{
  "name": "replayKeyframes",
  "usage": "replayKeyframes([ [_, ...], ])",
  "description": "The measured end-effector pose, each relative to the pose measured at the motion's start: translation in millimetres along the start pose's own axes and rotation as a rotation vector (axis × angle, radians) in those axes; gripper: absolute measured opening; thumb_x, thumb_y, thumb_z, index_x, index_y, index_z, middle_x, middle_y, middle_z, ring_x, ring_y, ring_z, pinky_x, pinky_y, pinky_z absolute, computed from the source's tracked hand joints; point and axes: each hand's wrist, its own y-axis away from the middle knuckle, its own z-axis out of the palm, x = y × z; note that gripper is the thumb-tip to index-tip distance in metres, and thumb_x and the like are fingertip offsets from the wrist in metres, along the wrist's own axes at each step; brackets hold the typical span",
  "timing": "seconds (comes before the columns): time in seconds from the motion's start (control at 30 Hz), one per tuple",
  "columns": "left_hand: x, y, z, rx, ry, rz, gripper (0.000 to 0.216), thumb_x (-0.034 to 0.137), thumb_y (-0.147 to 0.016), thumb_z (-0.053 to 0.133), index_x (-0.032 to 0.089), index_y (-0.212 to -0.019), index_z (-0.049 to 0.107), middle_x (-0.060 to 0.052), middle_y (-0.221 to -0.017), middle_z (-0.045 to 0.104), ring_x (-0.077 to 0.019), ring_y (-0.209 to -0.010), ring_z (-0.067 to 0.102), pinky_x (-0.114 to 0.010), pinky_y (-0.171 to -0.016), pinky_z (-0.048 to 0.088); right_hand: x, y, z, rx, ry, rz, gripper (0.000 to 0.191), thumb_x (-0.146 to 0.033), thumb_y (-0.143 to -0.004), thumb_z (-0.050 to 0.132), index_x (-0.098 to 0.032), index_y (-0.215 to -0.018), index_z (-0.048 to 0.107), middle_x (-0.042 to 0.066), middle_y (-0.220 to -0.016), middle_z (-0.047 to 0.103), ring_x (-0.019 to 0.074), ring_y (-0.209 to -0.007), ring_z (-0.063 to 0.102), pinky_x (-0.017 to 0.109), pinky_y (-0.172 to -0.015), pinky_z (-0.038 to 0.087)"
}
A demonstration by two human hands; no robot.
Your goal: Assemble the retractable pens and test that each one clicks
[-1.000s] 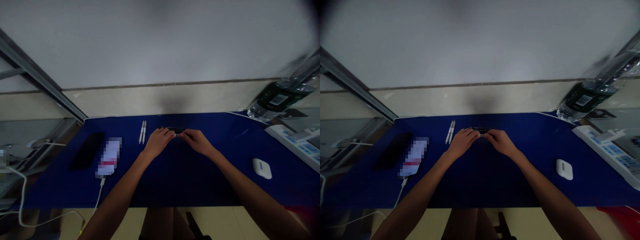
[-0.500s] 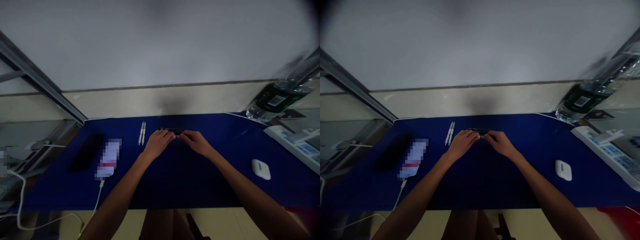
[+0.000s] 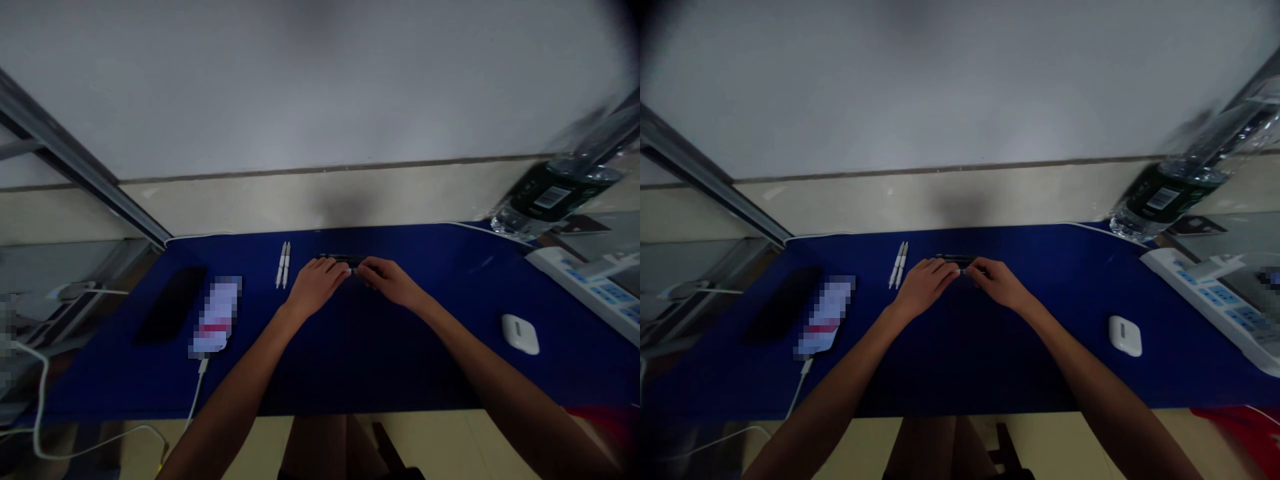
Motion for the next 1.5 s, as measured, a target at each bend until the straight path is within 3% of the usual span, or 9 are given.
replayKeyframes([
  [0.23,2,1,0,0.009,0.006,-0.005,0.035,0.039,-0.102,0.03,0.02,-0.109,0.058,-0.006,-0.095,0.064,-0.0193,-0.09,0.06,-0.033,-0.08,0.043,2,0,1,-0.001,-0.121,-0.03,0.029,-0.042,-0.085,0.062,-0.021,-0.105,0.055,-0.002,-0.074,0.058,0.0124,-0.062,0.052,0.024,-0.056,0.04],
  [0.4,5,1,-1,0.009,-0.001,-0.007,0.035,0.044,-0.101,0.033,0.02,-0.107,0.058,-0.006,-0.096,0.066,-0.0206,-0.091,0.062,-0.034,-0.079,0.042,3,0,0,-0.027,0.065,-0.02,0.041,-0.046,-0.096,0.043,-0.018,-0.072,0.059,-0.002,-0.057,0.052,0.0106,-0.05,0.045,0.024,-0.049,0.032],
  [0.6,9,1,1,-0.01,0.005,-0.075,0.031,0.042,-0.1,0.036,0.021,-0.105,0.058,-0.005,-0.096,0.066,-0.021,-0.093,0.062,-0.034,-0.079,0.042,5,-1,1,0.04,0.078,-0.043,0.027,-0.043,-0.09,0.055,-0.02,-0.094,0.067,0.0,-0.073,0.063,0.0138,-0.062,0.055,0.026,-0.056,0.04],
  [0.77,11,1,4,-0.044,0.126,-0.162,0.027,0.041,-0.1,0.038,0.022,-0.103,0.057,-0.004,-0.101,0.067,-0.0195,-0.089,0.063,-0.034,-0.078,0.044,5,-2,2,0.079,0.042,-0.102,0.019,-0.035,-0.086,0.062,-0.02,-0.096,0.068,0.003,-0.089,0.07,0.0165,-0.077,0.063,0.028,-0.069,0.048],
  [0.97,12,-1,2,-0.088,0.253,-0.23,0.025,0.041,-0.099,0.041,0.023,-0.101,0.058,-0.002,-0.096,0.068,-0.0194,-0.085,0.064,-0.031,-0.072,0.044,8,-2,-1,0.167,0.054,-0.187,0.004,-0.022,-0.081,0.066,-0.019,-0.082,0.067,0.004,-0.087,0.064,0.0154,-0.076,0.062,0.027,-0.068,0.048],
  [1.07,11,-2,0,-0.11,0.29,-0.262,0.025,0.04,-0.098,0.042,0.023,-0.097,0.059,-0.001,-0.088,0.068,-0.0176,-0.078,0.064,-0.028,-0.066,0.041,9,-3,-5,0.181,0.038,-0.241,0.007,-0.018,-0.081,0.064,-0.018,-0.074,0.066,0.004,-0.09,0.062,0.0145,-0.077,0.061,0.027,-0.068,0.046],
  [1.13,10,-2,1,-0.105,0.29,-0.289,0.023,0.039,-0.097,0.043,0.023,-0.094,0.059,0.0,-0.083,0.068,-0.0164,-0.073,0.062,-0.027,-0.063,0.039,9,-4,-7,0.16,0.011,-0.204,0.002,-0.021,-0.08,0.067,-0.02,-0.08,0.067,0.003,-0.087,0.064,0.0148,-0.075,0.061,0.027,-0.067,0.046],
  [1.27,9,-3,2,-0.021,0.251,-0.346,0.017,0.033,-0.094,0.047,0.022,-0.09,0.059,0.001,-0.075,0.065,-0.0149,-0.067,0.059,-0.027,-0.067,0.038,7,-4,-11,0.172,-0.077,-0.057,0.021,-0.037,-0.078,0.071,-0.021,-0.092,0.069,0.002,-0.079,0.066,0.0139,-0.064,0.057,0.027,-0.059,0.043],
  [1.5,4,-2,-1,0.056,0.348,-0.492,0.02,0.032,-0.092,0.044,0.021,-0.081,0.057,0.002,-0.064,0.057,-0.0131,-0.06,0.053,-0.024,-0.055,0.028,9,-6,-20,0.361,-0.411,0.057,0.022,-0.04,-0.08,0.069,-0.018,-0.083,0.068,-0.003,-0.057,0.054,0.0106,-0.053,0.047,0.026,-0.053,0.035],
])
